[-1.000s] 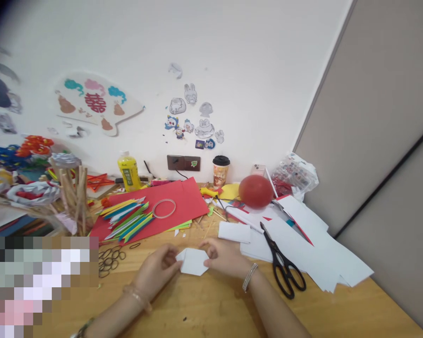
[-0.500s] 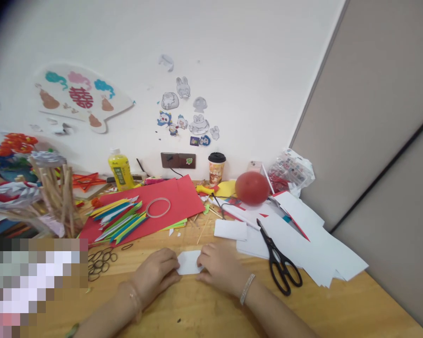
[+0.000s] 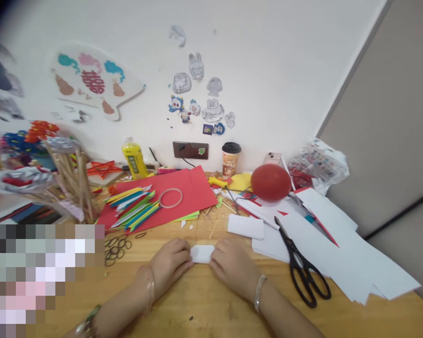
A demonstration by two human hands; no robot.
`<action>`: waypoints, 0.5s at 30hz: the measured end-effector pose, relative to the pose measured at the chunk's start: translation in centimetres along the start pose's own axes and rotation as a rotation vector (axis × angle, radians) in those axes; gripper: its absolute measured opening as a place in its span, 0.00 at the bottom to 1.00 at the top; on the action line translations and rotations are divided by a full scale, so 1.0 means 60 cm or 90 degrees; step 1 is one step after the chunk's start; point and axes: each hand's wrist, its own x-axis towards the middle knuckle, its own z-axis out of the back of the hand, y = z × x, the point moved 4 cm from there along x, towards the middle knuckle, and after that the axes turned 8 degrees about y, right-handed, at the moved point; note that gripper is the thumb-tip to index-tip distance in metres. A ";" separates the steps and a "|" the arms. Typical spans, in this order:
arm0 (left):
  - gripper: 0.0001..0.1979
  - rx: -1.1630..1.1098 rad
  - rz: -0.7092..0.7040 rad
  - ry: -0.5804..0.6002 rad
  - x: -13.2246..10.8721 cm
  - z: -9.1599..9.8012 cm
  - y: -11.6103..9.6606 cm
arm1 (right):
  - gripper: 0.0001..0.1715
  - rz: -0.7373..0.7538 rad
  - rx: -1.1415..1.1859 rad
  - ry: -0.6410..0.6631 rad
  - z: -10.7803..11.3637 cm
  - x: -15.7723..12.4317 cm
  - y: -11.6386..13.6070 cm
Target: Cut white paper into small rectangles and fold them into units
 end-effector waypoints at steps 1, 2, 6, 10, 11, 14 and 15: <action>0.09 -0.001 0.010 0.001 0.000 0.000 -0.001 | 0.08 -0.002 0.003 0.003 -0.001 -0.001 0.000; 0.09 -0.001 0.019 0.004 0.000 0.000 -0.002 | 0.07 -0.003 0.005 0.009 -0.002 -0.003 -0.001; 0.09 -0.003 0.038 0.024 0.000 0.000 -0.006 | 0.04 -0.001 0.008 0.035 -0.005 -0.007 -0.008; 0.08 0.003 0.061 0.049 -0.002 0.002 -0.010 | 0.04 -0.004 0.010 0.036 -0.009 -0.008 -0.012; 0.08 0.009 0.066 0.058 -0.003 0.003 -0.012 | 0.05 -0.003 0.007 0.036 -0.010 -0.008 -0.011; 0.08 0.032 0.090 0.085 -0.006 0.008 -0.012 | 0.07 -0.008 -0.006 0.039 -0.012 -0.008 -0.009; 0.08 0.043 0.104 0.091 -0.006 0.013 -0.010 | 0.07 -0.012 -0.009 0.040 -0.012 -0.008 -0.008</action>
